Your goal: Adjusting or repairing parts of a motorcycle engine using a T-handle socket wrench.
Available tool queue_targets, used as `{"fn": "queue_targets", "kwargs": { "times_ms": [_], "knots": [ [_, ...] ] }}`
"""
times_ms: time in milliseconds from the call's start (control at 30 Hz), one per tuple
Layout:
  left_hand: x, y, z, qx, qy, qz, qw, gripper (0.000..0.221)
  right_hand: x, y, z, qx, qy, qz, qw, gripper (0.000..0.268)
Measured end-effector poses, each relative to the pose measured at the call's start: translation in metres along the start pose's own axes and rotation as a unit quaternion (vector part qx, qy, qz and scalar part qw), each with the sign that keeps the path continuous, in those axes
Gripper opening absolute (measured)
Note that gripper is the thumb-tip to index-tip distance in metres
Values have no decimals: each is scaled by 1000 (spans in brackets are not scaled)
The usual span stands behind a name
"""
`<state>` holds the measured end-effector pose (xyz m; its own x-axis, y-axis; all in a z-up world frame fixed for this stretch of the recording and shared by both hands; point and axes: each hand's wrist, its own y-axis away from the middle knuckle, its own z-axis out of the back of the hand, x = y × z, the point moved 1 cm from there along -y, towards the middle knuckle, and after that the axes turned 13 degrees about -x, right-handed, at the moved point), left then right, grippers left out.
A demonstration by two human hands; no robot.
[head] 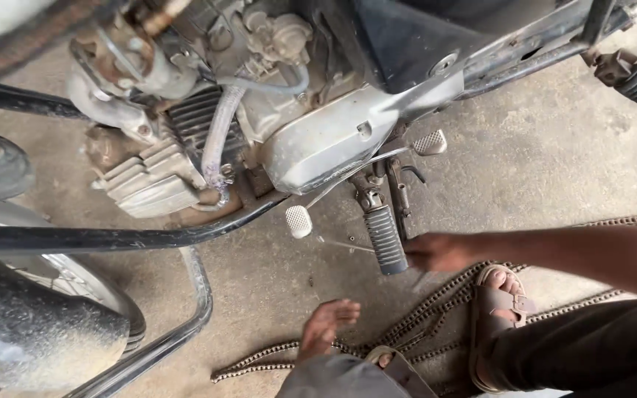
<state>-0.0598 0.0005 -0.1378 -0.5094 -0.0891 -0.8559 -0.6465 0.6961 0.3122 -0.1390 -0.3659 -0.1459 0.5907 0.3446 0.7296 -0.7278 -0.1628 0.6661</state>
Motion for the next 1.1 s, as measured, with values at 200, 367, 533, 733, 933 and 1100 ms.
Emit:
{"fn": "queue_targets", "kwargs": {
  "times_ms": [200,367,533,733,933,1100],
  "knots": [
    [-76,-5,30,42,28,-48,998,71,-24,99,93,1,-238,-156,959,28],
    [-217,-12,-42,89,-170,-81,978,77,19,176,182,-167,-9,166,972,59],
    [-267,-45,-87,214,-334,-47,917,75,-2,195,210,-278,-260,17,924,69],
    [-270,-98,-138,9,-729,48,682,69,35,201,207,-542,-193,-95,813,38],
    [-248,-118,-126,-159,-809,-29,565,79,-27,188,224,-504,-333,45,796,49],
    [-239,-126,-107,-167,-823,37,542,74,-1,175,219,-501,-342,83,790,47]
  ]
}}
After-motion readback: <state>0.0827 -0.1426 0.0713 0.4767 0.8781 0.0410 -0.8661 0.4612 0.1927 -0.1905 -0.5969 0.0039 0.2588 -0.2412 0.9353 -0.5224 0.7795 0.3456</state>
